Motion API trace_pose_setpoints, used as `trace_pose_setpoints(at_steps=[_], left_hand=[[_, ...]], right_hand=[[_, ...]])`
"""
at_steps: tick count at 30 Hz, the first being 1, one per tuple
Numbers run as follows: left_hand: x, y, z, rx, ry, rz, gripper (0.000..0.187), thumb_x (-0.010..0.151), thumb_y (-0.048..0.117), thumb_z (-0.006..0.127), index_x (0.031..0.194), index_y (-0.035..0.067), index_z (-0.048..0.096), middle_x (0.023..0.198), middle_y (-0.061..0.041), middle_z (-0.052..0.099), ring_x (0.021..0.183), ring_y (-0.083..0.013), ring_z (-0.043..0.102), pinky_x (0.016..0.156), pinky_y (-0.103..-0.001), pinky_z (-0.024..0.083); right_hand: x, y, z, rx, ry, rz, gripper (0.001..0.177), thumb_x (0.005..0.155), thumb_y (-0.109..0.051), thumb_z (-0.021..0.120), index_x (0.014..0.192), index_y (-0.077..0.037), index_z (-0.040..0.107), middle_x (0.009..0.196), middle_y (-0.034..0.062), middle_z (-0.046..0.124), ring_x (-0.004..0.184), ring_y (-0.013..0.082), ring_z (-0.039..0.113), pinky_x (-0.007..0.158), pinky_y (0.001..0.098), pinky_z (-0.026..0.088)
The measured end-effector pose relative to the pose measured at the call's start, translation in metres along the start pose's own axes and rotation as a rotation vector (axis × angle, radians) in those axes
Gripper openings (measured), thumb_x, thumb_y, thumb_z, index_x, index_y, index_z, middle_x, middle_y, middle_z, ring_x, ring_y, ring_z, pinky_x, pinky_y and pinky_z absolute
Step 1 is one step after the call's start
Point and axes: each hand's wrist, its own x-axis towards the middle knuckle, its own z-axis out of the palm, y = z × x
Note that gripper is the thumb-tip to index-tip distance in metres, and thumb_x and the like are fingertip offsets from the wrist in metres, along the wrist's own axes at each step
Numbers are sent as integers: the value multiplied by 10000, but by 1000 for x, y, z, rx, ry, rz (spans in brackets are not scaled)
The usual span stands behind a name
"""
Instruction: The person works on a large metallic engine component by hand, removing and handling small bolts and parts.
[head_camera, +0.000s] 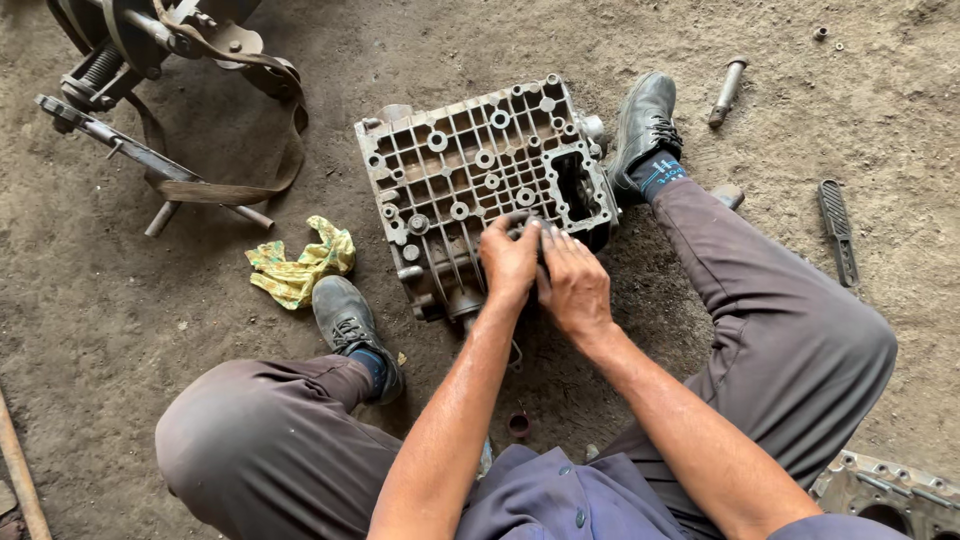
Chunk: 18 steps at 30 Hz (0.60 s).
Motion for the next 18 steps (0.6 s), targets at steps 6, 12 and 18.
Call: trace_pose_setpoints(at_steps=[6, 12, 18], left_hand=[[11, 16, -2, 103, -194, -70, 357, 1005, 353, 639, 1079, 35, 782, 944, -157, 805, 829, -235, 740, 769, -397, 598], [80, -21, -18, 1001, 160, 797, 501, 1057, 435, 465, 1424, 110, 569, 1561, -166, 505, 1476, -314, 471, 1233, -514, 348], [92, -40, -28, 1054, -14, 589, 716, 1072, 606, 243, 1628, 158, 290, 1724, -107, 172, 1600, -272, 145, 1298, -479, 69]], right_hand=[[8, 34, -8, 121, -10, 197, 281, 1059, 0, 542, 1280, -19, 715, 1169, 190, 757, 999, 275, 768, 846, 356, 615], [26, 74, -6, -80, 144, 104, 329, 1016, 54, 483, 1203, -17, 743, 1218, 196, 735, 1138, 316, 729, 1016, 382, 588], [4, 12, 26, 48, 108, 58, 360, 973, 58, 483, 1213, -21, 740, 1204, 190, 743, 1178, 314, 715, 1074, 403, 554]])
